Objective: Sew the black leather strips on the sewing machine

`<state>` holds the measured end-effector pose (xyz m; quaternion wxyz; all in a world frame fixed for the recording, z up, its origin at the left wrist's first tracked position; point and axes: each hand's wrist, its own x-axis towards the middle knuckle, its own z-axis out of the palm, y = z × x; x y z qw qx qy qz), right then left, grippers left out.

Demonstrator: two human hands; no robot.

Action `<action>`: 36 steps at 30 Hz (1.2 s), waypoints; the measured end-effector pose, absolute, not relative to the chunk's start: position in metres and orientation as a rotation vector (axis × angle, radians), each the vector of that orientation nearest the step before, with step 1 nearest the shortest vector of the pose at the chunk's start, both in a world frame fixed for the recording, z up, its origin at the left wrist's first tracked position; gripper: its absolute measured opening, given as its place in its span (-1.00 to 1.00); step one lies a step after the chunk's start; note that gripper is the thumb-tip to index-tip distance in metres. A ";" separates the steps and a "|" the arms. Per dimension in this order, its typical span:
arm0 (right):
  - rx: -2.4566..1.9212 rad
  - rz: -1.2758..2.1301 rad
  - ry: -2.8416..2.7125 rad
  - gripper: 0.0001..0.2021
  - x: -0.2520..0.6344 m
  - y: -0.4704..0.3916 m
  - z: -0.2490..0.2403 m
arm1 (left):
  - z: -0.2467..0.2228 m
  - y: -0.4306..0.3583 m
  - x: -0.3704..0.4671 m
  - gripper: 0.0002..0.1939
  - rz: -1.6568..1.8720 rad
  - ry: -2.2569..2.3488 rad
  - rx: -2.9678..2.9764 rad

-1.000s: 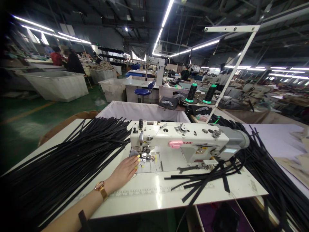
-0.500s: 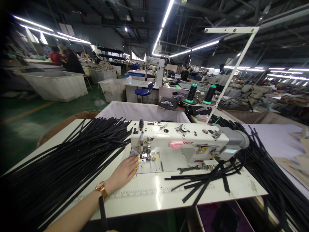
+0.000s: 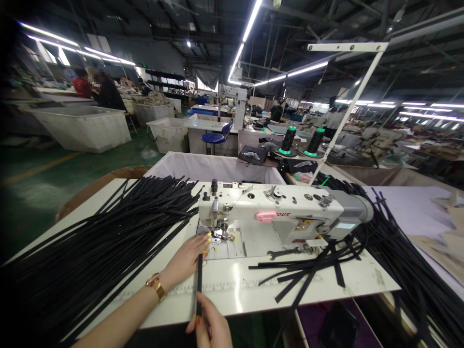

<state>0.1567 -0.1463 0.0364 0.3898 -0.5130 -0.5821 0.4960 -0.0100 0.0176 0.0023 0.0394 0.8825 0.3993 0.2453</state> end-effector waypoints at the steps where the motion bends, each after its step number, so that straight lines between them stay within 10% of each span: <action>1: -1.317 1.248 -1.453 -0.53 0.156 -0.138 0.035 | 0.001 0.018 -0.011 -0.57 0.778 1.237 2.684; 36: -1.316 1.387 -1.000 -0.85 0.140 -0.050 0.042 | 0.002 0.018 -0.011 -0.62 0.681 1.259 2.729</action>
